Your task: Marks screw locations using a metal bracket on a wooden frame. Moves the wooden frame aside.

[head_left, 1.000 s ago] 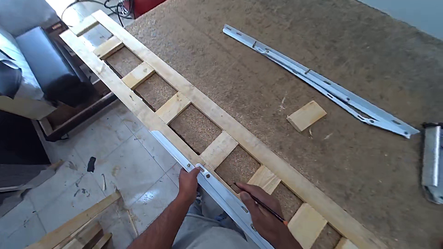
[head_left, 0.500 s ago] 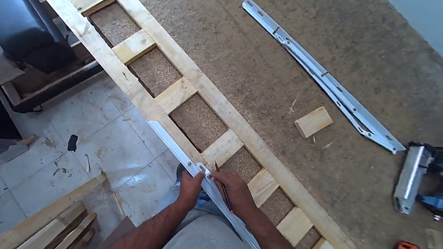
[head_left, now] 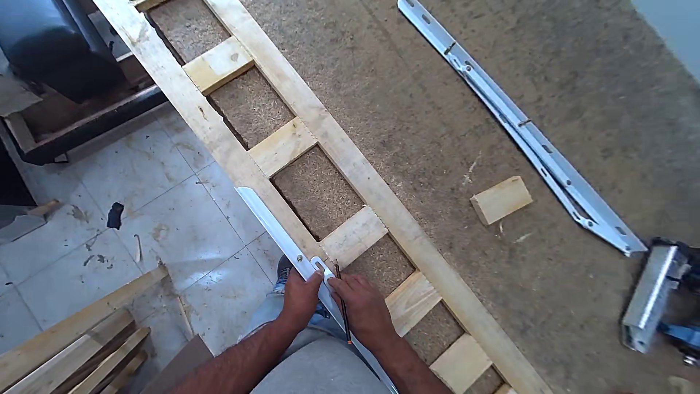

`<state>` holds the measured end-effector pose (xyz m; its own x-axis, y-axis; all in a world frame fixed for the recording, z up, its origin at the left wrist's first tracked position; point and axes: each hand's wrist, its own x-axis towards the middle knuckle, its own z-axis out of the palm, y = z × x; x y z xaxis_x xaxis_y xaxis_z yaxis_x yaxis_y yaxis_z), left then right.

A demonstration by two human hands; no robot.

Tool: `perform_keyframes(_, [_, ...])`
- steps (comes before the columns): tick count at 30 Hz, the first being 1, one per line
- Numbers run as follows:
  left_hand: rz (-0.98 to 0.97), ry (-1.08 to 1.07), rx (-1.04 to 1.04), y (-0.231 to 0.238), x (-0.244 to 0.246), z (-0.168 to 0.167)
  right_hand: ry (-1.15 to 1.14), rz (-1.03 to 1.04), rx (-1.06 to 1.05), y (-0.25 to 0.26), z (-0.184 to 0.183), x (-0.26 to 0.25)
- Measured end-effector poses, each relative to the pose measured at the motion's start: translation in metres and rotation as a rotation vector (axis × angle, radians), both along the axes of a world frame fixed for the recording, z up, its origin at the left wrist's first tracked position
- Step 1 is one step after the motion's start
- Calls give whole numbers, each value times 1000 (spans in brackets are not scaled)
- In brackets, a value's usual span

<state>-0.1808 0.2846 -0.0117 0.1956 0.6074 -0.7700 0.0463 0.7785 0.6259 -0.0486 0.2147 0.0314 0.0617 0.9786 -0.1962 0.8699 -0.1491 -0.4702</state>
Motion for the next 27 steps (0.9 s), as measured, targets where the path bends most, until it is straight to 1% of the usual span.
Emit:
perform_keyframes(4, [18,-4,1,-1,0,-2,15,7,-70,5,6,2])
perform_keyframes(7, [13,2,10,-2,0,-3,73,-71,18,8,10,6])
perform_keyframes(8, [15,0,11,-3,0,-3,143,-116,57,9,11,8])
perform_keyframes(11, [21,3,12,-3,0,-3,490,-313,148,15,10,9])
perform_keyframes(12, [20,7,14,-3,1,-2,539,-354,157,19,11,9])
perform_keyframes(14, [17,18,18,-3,1,-2,516,-367,128,26,11,9])
perform_keyframes(18, [21,17,26,-3,1,-2,479,-322,40,33,10,3])
perform_keyframes(24, [29,20,54,-5,1,-5,372,-138,178,27,-9,-3])
perform_keyframes(27, [-14,57,49,-4,0,-4,348,-113,195,27,-11,-5])
